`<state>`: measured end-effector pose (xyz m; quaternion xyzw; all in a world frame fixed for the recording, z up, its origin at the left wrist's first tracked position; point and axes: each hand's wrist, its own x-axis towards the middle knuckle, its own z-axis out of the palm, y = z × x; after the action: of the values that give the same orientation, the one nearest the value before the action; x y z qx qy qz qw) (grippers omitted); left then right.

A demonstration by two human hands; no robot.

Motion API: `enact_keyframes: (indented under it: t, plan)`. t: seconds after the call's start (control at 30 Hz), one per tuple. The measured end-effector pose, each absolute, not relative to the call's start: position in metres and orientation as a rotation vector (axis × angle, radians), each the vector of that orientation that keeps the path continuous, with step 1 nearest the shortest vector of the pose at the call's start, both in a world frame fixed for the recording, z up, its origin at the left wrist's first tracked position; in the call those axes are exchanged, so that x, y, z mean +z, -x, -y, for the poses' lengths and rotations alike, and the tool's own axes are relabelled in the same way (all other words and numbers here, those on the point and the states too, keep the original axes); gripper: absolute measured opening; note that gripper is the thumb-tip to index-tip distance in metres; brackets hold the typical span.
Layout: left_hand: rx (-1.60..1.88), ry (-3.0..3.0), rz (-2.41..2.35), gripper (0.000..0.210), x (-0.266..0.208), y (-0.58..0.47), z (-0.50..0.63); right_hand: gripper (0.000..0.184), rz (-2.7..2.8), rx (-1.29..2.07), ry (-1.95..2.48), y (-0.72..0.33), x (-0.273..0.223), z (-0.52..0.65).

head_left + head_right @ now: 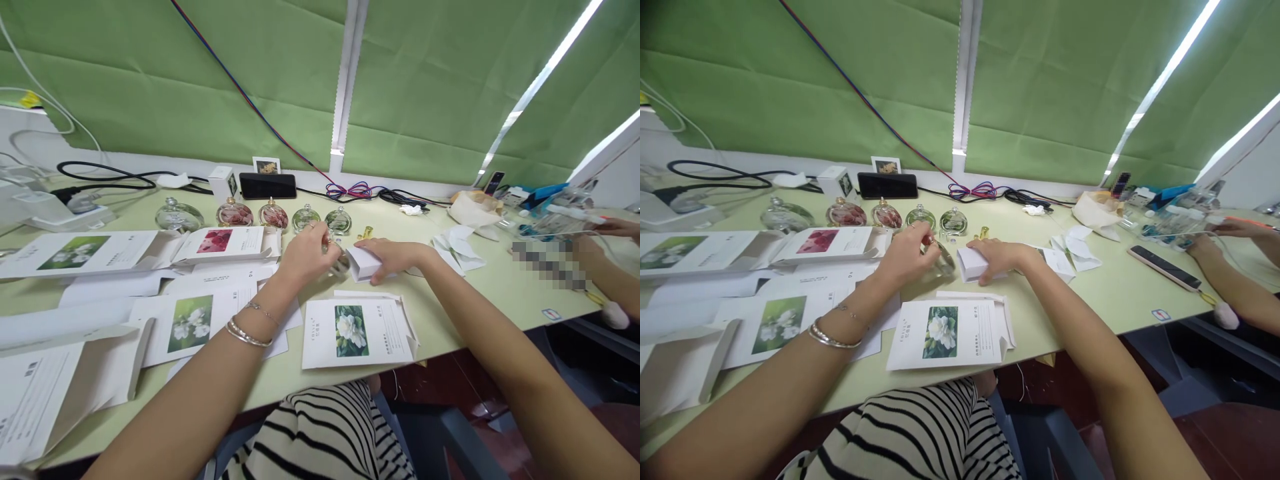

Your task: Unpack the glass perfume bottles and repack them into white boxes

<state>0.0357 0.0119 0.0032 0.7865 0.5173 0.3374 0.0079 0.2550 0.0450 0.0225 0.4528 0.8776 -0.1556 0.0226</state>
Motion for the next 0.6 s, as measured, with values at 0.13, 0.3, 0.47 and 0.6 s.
enact_keyframes:
  t: [0.13, 0.3, 0.47, 0.6]
  plan:
    - [1.122, -2.468, -1.565, 0.006, 0.004, -0.035, -0.013, 0.092, -2.861, -0.547, -1.39, -0.236, 0.031, -0.03]
    - [1.172, -2.38, -1.635, 0.013, 0.002, -0.039, -0.013, 0.062, -2.949, -0.497, -1.618, -0.192, 0.027, -0.014]
    - [1.305, -2.295, -1.572, 0.007, 0.0, -0.039, -0.01, 0.017, -2.956, -0.267, -1.76, -0.18, 0.031, -0.013]
    - [1.438, -2.228, -1.531, 0.021, -0.001, -0.039, -0.008, 0.025, -3.005, -0.16, -2.109, -0.212, 0.055, -0.038]
